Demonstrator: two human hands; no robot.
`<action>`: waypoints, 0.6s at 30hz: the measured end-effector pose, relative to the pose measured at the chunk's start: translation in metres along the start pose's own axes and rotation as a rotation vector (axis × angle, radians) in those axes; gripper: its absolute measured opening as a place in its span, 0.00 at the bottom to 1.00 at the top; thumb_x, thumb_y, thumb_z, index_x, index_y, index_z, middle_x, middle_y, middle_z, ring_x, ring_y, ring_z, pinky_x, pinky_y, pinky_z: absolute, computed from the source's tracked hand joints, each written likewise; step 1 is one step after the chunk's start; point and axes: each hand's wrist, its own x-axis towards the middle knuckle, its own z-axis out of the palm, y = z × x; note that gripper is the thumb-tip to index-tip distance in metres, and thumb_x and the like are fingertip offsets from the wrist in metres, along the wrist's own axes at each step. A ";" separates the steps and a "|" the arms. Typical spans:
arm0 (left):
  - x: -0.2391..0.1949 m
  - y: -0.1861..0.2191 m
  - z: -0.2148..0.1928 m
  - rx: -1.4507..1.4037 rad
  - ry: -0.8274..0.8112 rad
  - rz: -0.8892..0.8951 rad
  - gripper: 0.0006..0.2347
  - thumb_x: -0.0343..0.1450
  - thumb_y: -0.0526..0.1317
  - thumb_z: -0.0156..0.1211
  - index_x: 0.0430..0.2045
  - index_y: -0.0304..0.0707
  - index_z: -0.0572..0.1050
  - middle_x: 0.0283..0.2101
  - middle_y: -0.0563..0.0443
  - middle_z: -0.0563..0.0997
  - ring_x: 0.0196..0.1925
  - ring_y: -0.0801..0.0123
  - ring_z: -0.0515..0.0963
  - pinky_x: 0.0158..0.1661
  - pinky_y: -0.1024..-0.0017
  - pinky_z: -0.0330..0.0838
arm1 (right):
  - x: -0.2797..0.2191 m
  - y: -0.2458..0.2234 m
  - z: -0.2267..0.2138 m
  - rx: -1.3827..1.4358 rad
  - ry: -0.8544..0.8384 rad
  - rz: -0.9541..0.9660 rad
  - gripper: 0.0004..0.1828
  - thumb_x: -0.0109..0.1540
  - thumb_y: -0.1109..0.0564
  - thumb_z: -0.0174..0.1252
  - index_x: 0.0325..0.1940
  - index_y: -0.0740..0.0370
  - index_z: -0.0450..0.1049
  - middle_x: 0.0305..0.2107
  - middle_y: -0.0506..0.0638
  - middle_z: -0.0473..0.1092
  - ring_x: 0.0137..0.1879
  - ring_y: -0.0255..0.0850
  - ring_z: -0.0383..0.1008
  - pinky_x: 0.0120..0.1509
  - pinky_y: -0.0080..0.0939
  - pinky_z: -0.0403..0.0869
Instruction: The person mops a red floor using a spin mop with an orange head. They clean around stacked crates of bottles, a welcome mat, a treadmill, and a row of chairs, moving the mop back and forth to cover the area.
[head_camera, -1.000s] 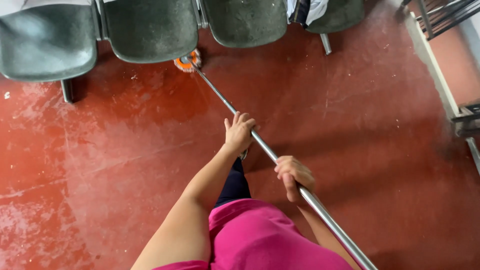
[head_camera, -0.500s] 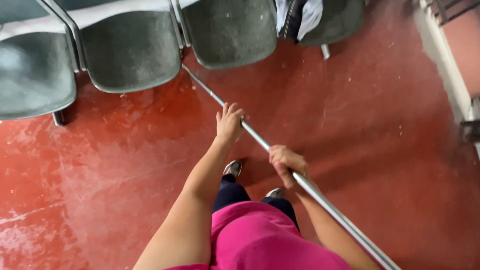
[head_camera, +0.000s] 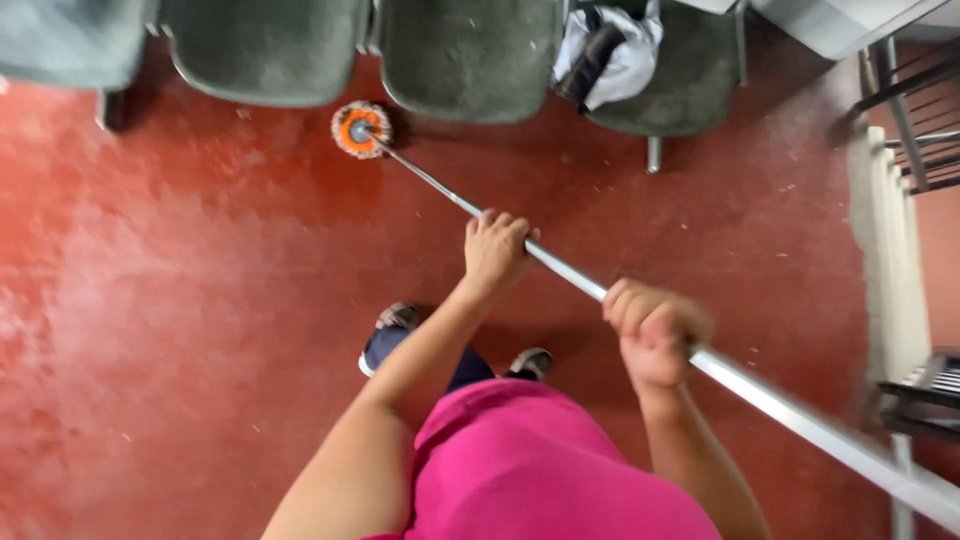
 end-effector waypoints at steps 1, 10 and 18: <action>-0.007 0.021 0.001 -0.035 0.037 0.011 0.09 0.70 0.53 0.58 0.25 0.55 0.75 0.34 0.59 0.78 0.55 0.60 0.75 0.53 0.54 0.67 | 0.007 -0.016 -0.016 0.018 -0.029 -0.017 0.31 0.69 0.48 0.48 0.12 0.53 0.53 0.06 0.44 0.49 0.13 0.39 0.53 0.26 0.43 0.63; -0.038 0.076 0.032 -0.167 -0.093 -0.044 0.09 0.67 0.47 0.64 0.38 0.58 0.72 0.50 0.60 0.74 0.64 0.61 0.71 0.51 0.44 0.72 | 0.003 -0.054 -0.123 0.105 -0.042 0.027 0.29 0.71 0.51 0.39 0.14 0.52 0.49 0.06 0.46 0.45 0.11 0.39 0.48 0.24 0.41 0.57; 0.024 0.112 0.109 -0.186 -0.366 -0.376 0.12 0.76 0.59 0.53 0.43 0.59 0.73 0.70 0.54 0.62 0.76 0.44 0.54 0.59 0.22 0.58 | -0.019 -0.016 -0.182 0.034 0.373 0.174 0.15 0.72 0.42 0.46 0.42 0.54 0.58 0.23 0.51 0.66 0.39 0.44 0.74 0.60 0.52 0.75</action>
